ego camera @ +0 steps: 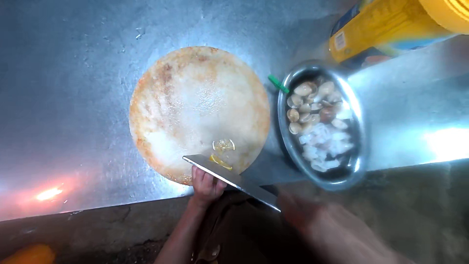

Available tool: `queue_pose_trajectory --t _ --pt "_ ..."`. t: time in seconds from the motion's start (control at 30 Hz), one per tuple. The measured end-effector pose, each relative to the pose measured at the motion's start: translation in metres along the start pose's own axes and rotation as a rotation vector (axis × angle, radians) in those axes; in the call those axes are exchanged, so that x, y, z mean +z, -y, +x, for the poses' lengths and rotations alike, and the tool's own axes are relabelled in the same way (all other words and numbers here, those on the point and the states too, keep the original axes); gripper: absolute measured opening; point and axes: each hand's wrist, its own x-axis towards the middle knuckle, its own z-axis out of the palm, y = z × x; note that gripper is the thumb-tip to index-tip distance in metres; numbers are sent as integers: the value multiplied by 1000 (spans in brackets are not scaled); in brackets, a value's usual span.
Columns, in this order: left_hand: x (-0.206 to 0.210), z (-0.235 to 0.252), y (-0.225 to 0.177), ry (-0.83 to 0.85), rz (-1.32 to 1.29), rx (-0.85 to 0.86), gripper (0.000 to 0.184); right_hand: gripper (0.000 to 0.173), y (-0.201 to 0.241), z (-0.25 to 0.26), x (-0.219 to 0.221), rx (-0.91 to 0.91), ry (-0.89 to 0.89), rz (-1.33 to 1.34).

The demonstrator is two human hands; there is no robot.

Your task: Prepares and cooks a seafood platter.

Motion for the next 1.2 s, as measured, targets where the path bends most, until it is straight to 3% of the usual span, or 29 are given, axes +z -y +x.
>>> queue_pose_trajectory --t 0.4,0.8,1.03,1.2 --pt "0 -2 0 -1 2 7 45 10 4 -18 -6 29 26 -9" --pt "0 4 0 -2 -29 -19 49 10 10 12 34 -19 -182 -2" --pt "-1 12 -1 8 -71 -18 41 14 11 53 59 -75 -158 177" --pt "-2 11 -1 14 -48 -24 40 10 -3 12 45 13 -46 171"
